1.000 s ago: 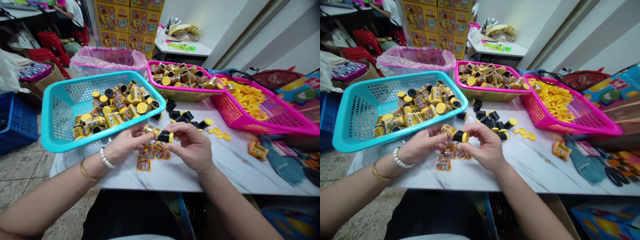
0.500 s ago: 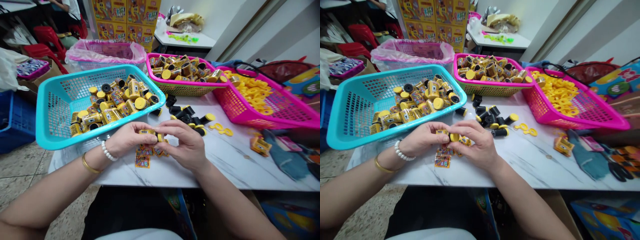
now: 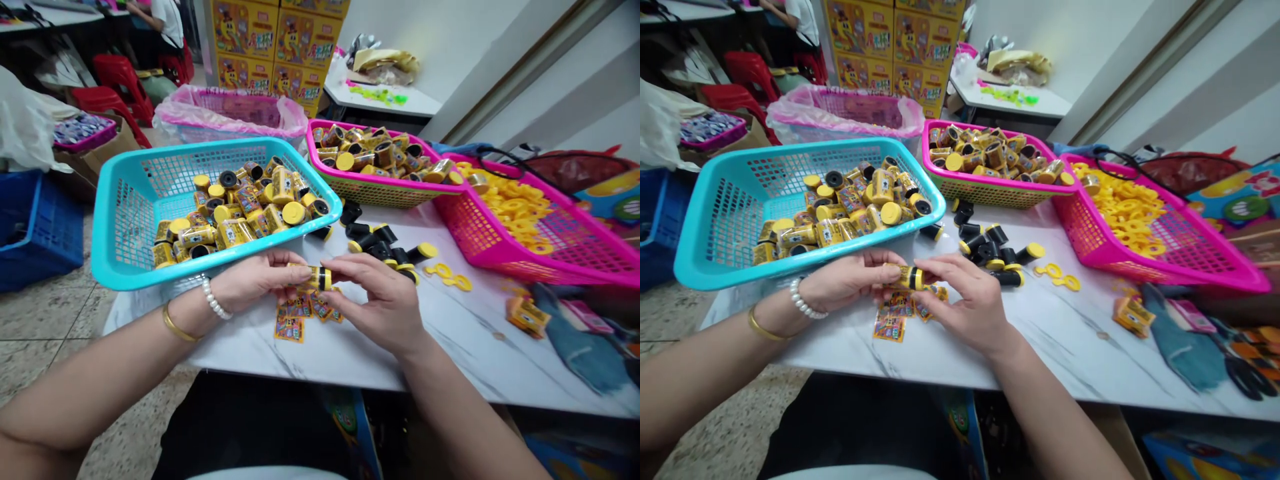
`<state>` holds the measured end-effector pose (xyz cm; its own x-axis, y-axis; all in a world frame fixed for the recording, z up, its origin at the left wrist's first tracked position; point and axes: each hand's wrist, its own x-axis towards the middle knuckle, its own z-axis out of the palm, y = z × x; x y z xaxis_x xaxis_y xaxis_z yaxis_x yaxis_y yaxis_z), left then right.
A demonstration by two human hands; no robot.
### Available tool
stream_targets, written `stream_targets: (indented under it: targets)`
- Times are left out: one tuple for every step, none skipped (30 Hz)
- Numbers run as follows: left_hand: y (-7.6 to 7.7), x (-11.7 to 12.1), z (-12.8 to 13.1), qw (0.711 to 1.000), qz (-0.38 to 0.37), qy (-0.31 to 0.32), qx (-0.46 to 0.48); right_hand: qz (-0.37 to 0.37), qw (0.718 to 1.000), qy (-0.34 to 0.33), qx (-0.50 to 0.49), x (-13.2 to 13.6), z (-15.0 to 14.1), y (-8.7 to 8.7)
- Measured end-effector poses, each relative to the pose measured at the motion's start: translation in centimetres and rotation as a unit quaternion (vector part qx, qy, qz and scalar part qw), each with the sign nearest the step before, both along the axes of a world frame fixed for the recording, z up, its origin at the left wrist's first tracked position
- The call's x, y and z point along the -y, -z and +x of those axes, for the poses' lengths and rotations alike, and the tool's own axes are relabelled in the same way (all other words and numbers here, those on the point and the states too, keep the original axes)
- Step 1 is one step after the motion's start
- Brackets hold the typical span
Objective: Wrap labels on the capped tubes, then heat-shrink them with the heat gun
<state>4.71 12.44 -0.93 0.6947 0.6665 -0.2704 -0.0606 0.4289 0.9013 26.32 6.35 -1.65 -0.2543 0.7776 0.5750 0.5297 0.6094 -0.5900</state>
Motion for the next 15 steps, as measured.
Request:
stream_targets:
  targets:
    - [0.0, 0.1, 0.0, 1.0, 0.008, -0.009, -0.003, -0.006, 1.0, 0.006, -0.007, 0.1, 0.0, 0.0]
    - [0.1, 0.2, 0.1, 1.0, 0.012, -0.018, -0.005, -0.009, 1.0, 0.012, -0.014, 0.2, 0.1, 0.0]
    - [0.1, 0.3, 0.2, 1.0, 0.01, -0.023, -0.006, -0.008, 1.0, 0.014, -0.017, 0.3, 0.0, 0.0]
    - [0.1, 0.4, 0.4, 1.0, 0.002, -0.025, -0.004, -0.002, 1.0, 0.013, -0.012, 0.3, -0.1, 0.0]
    - [0.1, 0.5, 0.6, 1.0, -0.007, -0.026, 0.001, 0.008, 1.0, 0.013, -0.002, 0.3, -0.3, 0.0]
    - [0.1, 0.6, 0.8, 0.999, -0.015, -0.029, 0.008, 0.017, 1.0, 0.018, 0.009, 0.2, -0.5, 0.0]
    - [0.1, 0.7, 1.0, 0.999, -0.017, -0.037, 0.014, 0.023, 0.999, 0.026, 0.012, 0.1, -0.8, 0.1]
    - [0.1, 0.7, 1.1, 0.999, -0.012, -0.047, 0.018, 0.023, 0.999, 0.037, 0.002, 0.0, -1.1, 0.2]
    - [0.1, 0.7, 1.2, 0.998, 0.001, -0.057, 0.017, 0.019, 0.999, 0.047, -0.014, -0.1, -1.4, 0.4]
    - [0.1, 0.8, 1.2, 0.998, 0.017, -0.062, 0.013, 0.014, 0.998, 0.051, -0.029, -0.2, -1.6, 0.5]
    - [0.1, 0.8, 1.2, 0.998, 0.032, -0.057, 0.006, 0.01, 0.998, 0.048, -0.041, -0.3, -1.8, 0.7]
    - [0.1, 0.7, 1.0, 0.998, 0.042, -0.042, -0.004, 0.009, 0.998, 0.038, -0.046, -0.4, -1.8, 0.9]
    - [0.2, 0.7, 0.9, 0.999, 0.048, -0.02, -0.013, 0.012, 0.999, 0.028, -0.045, -0.5, -1.7, 1.0]
    - [0.2, 0.5, 0.7, 0.998, 0.053, 0.002, -0.025, 0.02, 0.999, 0.021, -0.039, -0.7, -1.6, 1.1]
    - [0.3, 0.4, 0.5, 0.998, 0.056, 0.018, -0.036, 0.033, 0.999, 0.019, -0.031, -0.8, -1.4, 1.2]
